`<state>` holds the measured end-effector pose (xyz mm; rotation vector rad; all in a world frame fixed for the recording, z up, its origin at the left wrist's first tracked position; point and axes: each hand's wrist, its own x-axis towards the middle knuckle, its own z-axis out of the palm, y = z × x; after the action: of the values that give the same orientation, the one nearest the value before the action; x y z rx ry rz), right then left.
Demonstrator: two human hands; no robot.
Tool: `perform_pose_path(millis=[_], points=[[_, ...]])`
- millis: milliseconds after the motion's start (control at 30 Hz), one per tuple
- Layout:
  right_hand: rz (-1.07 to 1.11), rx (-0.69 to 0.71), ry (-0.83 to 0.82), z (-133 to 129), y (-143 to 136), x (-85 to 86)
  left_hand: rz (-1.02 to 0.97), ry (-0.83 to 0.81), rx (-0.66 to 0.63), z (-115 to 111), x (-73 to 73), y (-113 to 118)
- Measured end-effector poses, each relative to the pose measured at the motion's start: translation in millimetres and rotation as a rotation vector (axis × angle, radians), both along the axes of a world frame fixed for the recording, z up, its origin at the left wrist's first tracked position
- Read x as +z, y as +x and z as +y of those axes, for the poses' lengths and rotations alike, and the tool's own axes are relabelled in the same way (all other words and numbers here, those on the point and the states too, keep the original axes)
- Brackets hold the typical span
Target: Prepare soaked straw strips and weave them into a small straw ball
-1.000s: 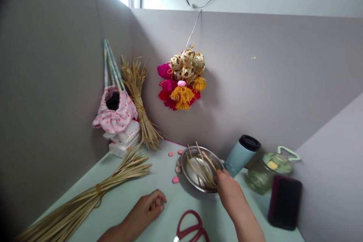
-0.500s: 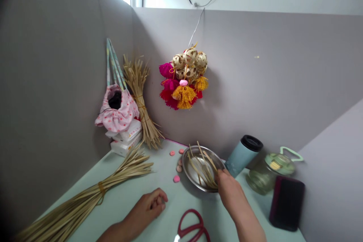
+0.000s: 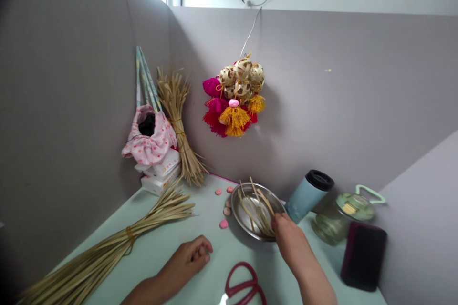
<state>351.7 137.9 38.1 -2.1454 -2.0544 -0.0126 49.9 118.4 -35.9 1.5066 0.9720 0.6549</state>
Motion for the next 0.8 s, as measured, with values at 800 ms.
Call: perform_pose_path(millis=[800], points=[[0.144, -0.009, -0.063, 10, 0, -3.6, -0.007, 0.000, 0.002, 1, -0.8, -1]])
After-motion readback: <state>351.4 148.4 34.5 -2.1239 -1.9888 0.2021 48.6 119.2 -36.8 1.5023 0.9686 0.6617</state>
